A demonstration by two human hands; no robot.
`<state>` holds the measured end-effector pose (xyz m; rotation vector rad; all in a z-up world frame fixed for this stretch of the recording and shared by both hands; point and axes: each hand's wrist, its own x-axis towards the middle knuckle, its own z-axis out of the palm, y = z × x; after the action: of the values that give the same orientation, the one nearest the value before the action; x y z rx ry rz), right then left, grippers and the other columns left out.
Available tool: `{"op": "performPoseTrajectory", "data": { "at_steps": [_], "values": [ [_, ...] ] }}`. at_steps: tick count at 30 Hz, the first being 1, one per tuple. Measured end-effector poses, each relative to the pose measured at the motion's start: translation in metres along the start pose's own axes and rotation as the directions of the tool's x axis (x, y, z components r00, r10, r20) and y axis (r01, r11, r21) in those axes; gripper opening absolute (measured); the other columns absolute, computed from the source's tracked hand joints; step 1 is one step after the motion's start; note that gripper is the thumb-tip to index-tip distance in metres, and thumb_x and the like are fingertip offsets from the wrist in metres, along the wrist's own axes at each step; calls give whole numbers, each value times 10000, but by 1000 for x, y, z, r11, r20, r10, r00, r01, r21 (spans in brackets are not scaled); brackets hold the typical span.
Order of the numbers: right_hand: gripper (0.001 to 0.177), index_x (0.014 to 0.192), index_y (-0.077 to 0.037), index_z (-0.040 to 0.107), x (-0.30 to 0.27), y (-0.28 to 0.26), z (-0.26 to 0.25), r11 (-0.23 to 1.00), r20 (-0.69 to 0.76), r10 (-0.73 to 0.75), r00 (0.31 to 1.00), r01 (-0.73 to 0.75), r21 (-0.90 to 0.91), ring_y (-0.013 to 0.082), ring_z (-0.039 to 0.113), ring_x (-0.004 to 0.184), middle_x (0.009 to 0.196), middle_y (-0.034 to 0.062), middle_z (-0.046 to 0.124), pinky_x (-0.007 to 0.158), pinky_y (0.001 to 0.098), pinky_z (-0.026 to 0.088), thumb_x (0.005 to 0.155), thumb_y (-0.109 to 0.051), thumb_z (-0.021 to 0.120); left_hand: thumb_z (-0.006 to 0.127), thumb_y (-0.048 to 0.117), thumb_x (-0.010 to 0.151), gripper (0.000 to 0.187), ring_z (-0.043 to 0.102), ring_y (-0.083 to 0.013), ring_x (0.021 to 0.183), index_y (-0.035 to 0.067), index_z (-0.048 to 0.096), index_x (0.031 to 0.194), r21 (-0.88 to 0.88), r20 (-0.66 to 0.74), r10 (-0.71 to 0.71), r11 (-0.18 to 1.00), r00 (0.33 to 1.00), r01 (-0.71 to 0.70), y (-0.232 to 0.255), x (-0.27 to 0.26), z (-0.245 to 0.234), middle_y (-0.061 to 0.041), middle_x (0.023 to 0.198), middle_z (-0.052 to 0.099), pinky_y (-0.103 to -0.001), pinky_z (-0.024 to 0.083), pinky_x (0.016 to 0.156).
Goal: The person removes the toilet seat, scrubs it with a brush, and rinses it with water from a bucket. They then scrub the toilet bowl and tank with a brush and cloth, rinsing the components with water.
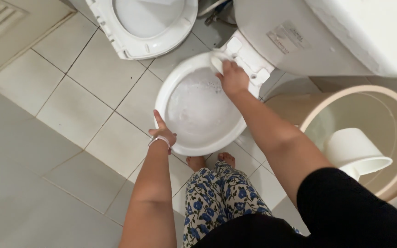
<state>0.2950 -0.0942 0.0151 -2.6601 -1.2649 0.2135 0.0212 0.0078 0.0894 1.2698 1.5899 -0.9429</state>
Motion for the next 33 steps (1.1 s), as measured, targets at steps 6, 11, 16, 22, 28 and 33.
{"op": "performPoseTrajectory", "data": {
  "at_steps": [6, 11, 16, 22, 28, 33],
  "values": [
    [459, 1175, -86, 559, 13, -2, -23, 999, 145, 31, 989, -35, 19, 381, 688, 932, 1089, 159, 693, 753, 502, 545, 903, -391, 769, 642, 91, 985, 1205, 668, -364, 870, 521, -356, 1505, -52, -9, -15, 999, 1000, 14, 1, -2, 1, -259, 1611, 142, -425, 620, 624],
    [497, 1187, -79, 555, -98, 49, -57, 967, 179, 253, 951, -247, -56, 404, 692, 917, 1074, 182, 691, 746, 516, 547, 932, -458, 751, 671, 93, 970, 1236, 673, -368, 901, 527, -363, 1488, -31, -8, -20, 999, 1000, 20, -2, 5, 5, -253, 1593, 144, -428, 637, 659],
    [480, 1213, -79, 549, -55, 37, -35, 998, 152, 35, 988, -27, -56, 406, 689, 915, 1082, 188, 694, 765, 509, 551, 935, -418, 744, 707, 76, 947, 1277, 634, -361, 1022, 535, -359, 1479, -46, -40, -4, 999, 999, 3, -10, 41, 22, -238, 1600, 125, -459, 634, 772],
    [587, 1222, -47, 510, 69, -28, -9, 998, 208, 40, 977, -30, -50, 398, 682, 947, 1034, 204, 686, 786, 493, 540, 875, -439, 777, 734, 145, 940, 1301, 653, -354, 1111, 505, -379, 1508, -26, -60, 47, 999, 997, -48, -14, 60, 25, -276, 1566, 199, -419, 559, 915],
    [472, 1218, -82, 580, -35, 31, -37, 997, 166, 42, 985, -32, -68, 401, 691, 950, 1138, 179, 696, 784, 527, 544, 926, -420, 730, 693, 147, 966, 1229, 637, -366, 1112, 515, -345, 1510, -60, -9, 53, 997, 999, -54, -11, 19, 3, -267, 1603, 152, -447, 619, 836],
    [553, 1240, -85, 586, -95, 57, -49, 981, 128, 172, 977, -158, -114, 410, 702, 878, 1102, 189, 707, 724, 512, 561, 900, -495, 735, 693, 199, 969, 1207, 610, -364, 1129, 502, -327, 1539, -10, -13, 95, 995, 995, -95, -24, 41, 14, -253, 1537, 263, -465, 624, 866]
  ]
}}
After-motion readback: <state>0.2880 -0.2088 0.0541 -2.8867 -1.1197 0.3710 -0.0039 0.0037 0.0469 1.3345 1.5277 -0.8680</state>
